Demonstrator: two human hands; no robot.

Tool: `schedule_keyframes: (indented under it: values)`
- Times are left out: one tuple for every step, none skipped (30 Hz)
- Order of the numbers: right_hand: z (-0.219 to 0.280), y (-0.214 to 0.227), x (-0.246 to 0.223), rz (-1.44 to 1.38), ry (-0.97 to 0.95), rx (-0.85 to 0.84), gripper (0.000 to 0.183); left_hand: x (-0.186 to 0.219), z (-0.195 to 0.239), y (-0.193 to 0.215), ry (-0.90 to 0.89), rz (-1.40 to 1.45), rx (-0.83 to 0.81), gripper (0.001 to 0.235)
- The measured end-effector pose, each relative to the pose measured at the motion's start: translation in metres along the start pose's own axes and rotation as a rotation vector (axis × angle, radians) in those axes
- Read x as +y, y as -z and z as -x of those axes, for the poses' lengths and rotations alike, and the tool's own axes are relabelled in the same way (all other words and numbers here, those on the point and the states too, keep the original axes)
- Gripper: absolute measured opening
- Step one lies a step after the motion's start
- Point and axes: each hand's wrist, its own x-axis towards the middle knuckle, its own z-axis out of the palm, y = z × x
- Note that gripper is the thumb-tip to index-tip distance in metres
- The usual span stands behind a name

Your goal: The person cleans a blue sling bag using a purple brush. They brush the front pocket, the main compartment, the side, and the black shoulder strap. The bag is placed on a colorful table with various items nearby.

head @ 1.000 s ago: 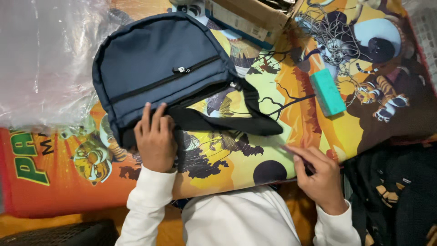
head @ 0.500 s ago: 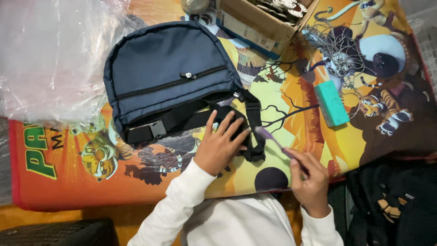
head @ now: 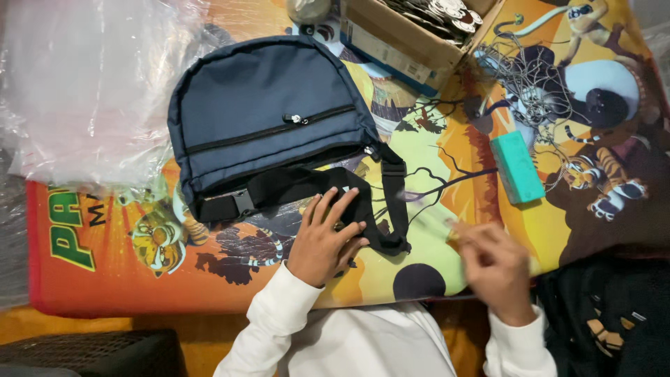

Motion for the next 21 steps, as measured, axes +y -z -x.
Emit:
schedule_keyframes:
  values:
    - [-0.001, -0.005, -0.003, -0.003, 0.002, 0.001, 0.029, -0.001, 0.001, 0.000, 0.000, -0.003, 0.001, 0.026]
    - [-0.001, -0.009, -0.004, 0.048, -0.005, -0.058, 0.033, -0.001, 0.001, -0.001, 0.003, -0.002, -0.014, 0.026]
    - [-0.001, -0.013, -0.006, 0.099, -0.012, -0.117, 0.036, -0.001, 0.002, -0.003, 0.007, -0.001, -0.029, 0.025]
    - [-0.002, -0.014, 0.007, 0.102, -0.012, -0.118, 0.036, -0.001, 0.001, -0.003, 0.007, 0.002, -0.028, 0.025]
    - [-0.003, -0.014, 0.021, 0.262, 0.006, -0.031, 0.046, 0.000, 0.001, -0.004, 0.011, 0.002, -0.033, 0.025]
    - [-0.004, -0.017, 0.033, 0.414, 0.027, 0.057, 0.057, -0.001, 0.003, -0.003, 0.017, -0.004, -0.038, 0.025]
    - [-0.009, -0.015, 0.028, 0.411, 0.030, 0.055, 0.057, 0.000, 0.004, -0.002, 0.020, -0.008, -0.037, 0.025]
    - [-0.015, -0.013, 0.023, 0.243, 0.025, 0.080, 0.050, 0.000, 0.004, -0.001, 0.018, -0.007, -0.040, 0.025]
    - [-0.021, -0.010, 0.018, 0.076, 0.020, 0.104, 0.043, 0.000, 0.002, 0.000, 0.015, -0.006, -0.042, 0.026]
    - [-0.022, -0.012, 0.007, 0.075, 0.025, 0.107, 0.043, 0.000, 0.002, -0.001, 0.015, -0.009, -0.037, 0.026]
    - [-0.024, -0.013, -0.005, -0.005, 0.035, -0.017, 0.039, 0.000, 0.003, -0.001, 0.029, 0.002, -0.046, 0.026]
    - [-0.024, -0.015, -0.017, -0.083, 0.046, -0.143, 0.037, 0.001, 0.003, -0.001, 0.044, 0.015, -0.055, 0.026]
    - [-0.027, -0.019, -0.011, -0.083, 0.051, -0.144, 0.037, 0.001, 0.004, -0.001, 0.046, 0.013, -0.051, 0.026]
    - [-0.029, -0.022, -0.006, 0.011, 0.019, -0.121, 0.035, 0.002, 0.004, -0.002, 0.055, 0.029, -0.043, 0.026]
    - [-0.031, -0.026, -0.001, 0.105, -0.013, -0.097, 0.032, 0.003, 0.005, -0.002, 0.065, 0.045, -0.036, 0.026]
    - [-0.035, -0.026, 0.004, 0.104, -0.004, -0.099, 0.032, 0.004, 0.007, -0.004, 0.069, 0.041, -0.029, 0.026]
    - [-0.039, -0.027, 0.009, 0.263, 0.061, -0.002, 0.033, 0.004, 0.008, -0.006, 0.080, 0.034, -0.032, 0.026]
    - [-0.042, -0.028, 0.013, 0.417, 0.123, 0.095, 0.035, 0.004, 0.011, -0.006, 0.091, 0.025, -0.039, 0.025]
    - [-0.046, -0.032, 0.004, 0.413, 0.128, 0.094, 0.035, 0.004, 0.011, -0.005, 0.095, 0.020, -0.037, 0.025]
    - [-0.050, -0.035, -0.004, 0.276, 0.131, 0.074, 0.035, 0.005, 0.010, -0.005, 0.093, 0.018, -0.037, 0.026]
    - [-0.054, -0.038, -0.013, 0.140, 0.135, 0.052, 0.035, 0.005, 0.009, -0.004, 0.090, 0.015, -0.037, 0.026]
